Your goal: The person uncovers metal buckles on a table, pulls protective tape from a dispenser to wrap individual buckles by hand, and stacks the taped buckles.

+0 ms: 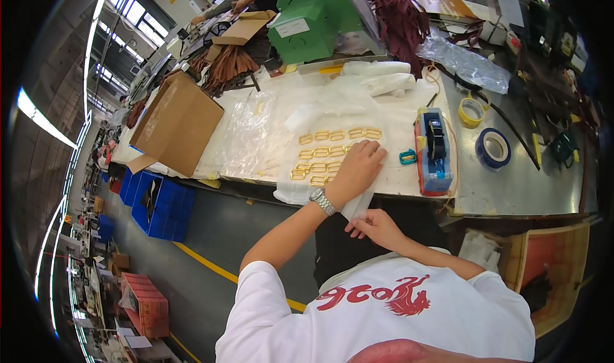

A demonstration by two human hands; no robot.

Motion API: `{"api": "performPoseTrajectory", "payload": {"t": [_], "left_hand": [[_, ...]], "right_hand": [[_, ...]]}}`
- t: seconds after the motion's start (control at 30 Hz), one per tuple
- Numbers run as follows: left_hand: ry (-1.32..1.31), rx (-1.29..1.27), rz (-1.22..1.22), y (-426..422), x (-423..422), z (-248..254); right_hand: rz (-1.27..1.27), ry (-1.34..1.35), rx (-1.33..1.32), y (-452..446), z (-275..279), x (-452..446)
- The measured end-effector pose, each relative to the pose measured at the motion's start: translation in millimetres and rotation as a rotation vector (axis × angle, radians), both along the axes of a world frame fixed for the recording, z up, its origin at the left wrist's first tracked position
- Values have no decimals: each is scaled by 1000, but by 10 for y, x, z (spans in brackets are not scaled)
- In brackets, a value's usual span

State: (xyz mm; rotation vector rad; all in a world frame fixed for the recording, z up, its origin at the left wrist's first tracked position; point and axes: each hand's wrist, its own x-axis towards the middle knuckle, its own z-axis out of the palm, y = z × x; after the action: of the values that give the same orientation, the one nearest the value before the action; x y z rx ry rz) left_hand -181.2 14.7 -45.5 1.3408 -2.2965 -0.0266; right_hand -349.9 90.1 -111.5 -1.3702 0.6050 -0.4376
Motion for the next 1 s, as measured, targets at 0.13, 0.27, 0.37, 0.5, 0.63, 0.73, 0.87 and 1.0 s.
{"api": "performPoseTrajectory", "payload": {"t": [0.13, 0.27, 0.37, 0.5, 0.63, 0.73, 0.87, 1.0], "left_hand": [[0, -40, 0, -21, -1, -48], [-8, -81, 18, -45, -24, -71], [-64, -184, 71, -108, -15, -67], [87, -25, 52, -153, 31, -66], [218, -69, 77, -185, 198, 102], [165, -127, 136, -326, 545, 160], [126, -190, 281, -610, 1191, 164], [18, -86, 539, -870, 1926, 82]], "right_hand": [[-2, 3, 8, 23, -6, -37], [-11, 16, -8, 22, -24, -29], [-17, 32, 3, 36, 93, -65], [-29, 33, 16, 24, 115, -81], [-27, 59, 20, 51, 199, -170], [-47, 52, 54, 64, 122, -231], [-49, 53, 53, 76, 85, -293], [-55, 63, 87, 74, 5, -369]]}}
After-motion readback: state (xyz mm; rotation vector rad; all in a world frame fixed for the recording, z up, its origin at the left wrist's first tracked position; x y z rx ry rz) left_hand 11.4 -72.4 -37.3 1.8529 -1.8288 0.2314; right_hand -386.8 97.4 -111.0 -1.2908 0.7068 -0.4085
